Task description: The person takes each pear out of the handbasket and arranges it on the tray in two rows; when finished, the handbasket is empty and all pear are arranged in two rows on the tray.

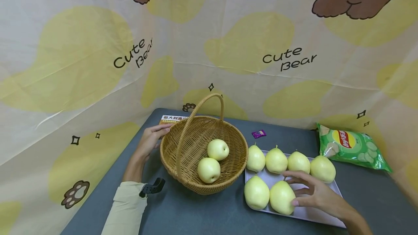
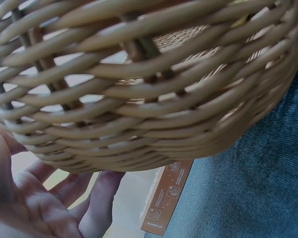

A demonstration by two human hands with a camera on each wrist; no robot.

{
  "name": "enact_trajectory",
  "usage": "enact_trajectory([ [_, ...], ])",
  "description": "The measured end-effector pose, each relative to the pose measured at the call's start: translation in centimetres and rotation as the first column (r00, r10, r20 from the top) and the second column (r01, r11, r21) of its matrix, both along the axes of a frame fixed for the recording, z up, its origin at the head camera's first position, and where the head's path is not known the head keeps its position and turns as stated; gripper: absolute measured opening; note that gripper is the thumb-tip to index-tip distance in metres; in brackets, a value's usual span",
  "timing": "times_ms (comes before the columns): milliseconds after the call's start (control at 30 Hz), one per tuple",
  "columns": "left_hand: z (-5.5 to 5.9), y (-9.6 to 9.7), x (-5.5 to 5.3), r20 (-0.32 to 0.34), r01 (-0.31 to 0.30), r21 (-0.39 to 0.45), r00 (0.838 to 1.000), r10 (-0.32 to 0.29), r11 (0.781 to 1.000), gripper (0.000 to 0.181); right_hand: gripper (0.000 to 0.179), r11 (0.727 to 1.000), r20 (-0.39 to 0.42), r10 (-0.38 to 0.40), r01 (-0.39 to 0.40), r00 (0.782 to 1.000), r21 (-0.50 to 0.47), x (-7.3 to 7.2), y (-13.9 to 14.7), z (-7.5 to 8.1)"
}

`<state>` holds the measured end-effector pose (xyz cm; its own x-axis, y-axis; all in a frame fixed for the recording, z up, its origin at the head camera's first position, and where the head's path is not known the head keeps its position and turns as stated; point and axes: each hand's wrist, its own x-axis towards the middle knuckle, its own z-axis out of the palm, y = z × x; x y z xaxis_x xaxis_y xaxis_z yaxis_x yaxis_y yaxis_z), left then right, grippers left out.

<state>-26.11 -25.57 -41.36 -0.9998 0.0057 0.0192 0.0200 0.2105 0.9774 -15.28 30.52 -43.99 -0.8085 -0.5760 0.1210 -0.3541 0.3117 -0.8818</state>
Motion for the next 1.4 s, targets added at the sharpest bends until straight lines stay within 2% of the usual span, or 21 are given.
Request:
enact_trajectory([
  [133, -0.1, 0.1, -0.1, -0.002, 0.008, 0.011, 1.0, -0.008, 1.0, 0.045, 0.067, 1.0, -0.078, -0.01, 0.01, 0.997, 0.001, -0.2, 0.0, 0.2],
  [333, -0.1, 0.1, -0.2, 0.001, 0.001, 0.002, 1.0, -0.001, 1.0, 0.045, 0.066, 0.996, -0.191, -0.09, 0.087, 0.977, -0.025, -0.4, -0.5, 1.2],
  [433, -0.1, 0.0, -0.2, 0.002, -0.009, -0.013, 1.0, 0.009, 1.0, 0.045, 0.067, 0.993, -0.219, -0.113, 0.104, 0.969, -0.05, -0.5, -1.0, 1.8],
  [600, 0.0, -0.1, -0.1, -0.003, -0.009, -0.024, 1.0, 0.008, 1.0, 0.044, 0.064, 0.991, -0.205, -0.133, 0.123, 0.97, -0.062, -0.8, -2.1, 2.9],
  [767, 0.0, -0.1, -0.2, -0.005, 0.007, 0.008, 1.0, -0.007, 1.0, 0.045, 0.058, 0.992, -0.185, -0.109, 0.096, 0.977, -0.078, -1.3, -3.7, 3.9],
  [1133, -0.2, -0.2, -0.1, -0.003, 0.0, 0.003, 1.0, 0.0, 1.0, 0.045, 0.05, 0.99, -0.19, -0.138, 0.128, 0.972, -0.062, -2.9, -8.4, 5.3],
  [1233, -0.2, -0.2, 0.0, -0.002, 0.001, 0.011, 1.0, -0.001, 1.0, 0.045, 0.048, 0.989, -0.17, -0.144, 0.135, 0.975, -0.064, -3.4, -9.6, 5.7],
  [1400, -0.2, -0.1, 0.0, 0.003, 0.0, 0.014, 1.0, 0.0, 1.0, 0.046, 0.049, 0.99, -0.168, -0.133, 0.124, 0.977, -0.066, -4.1, -11.6, 6.4],
])
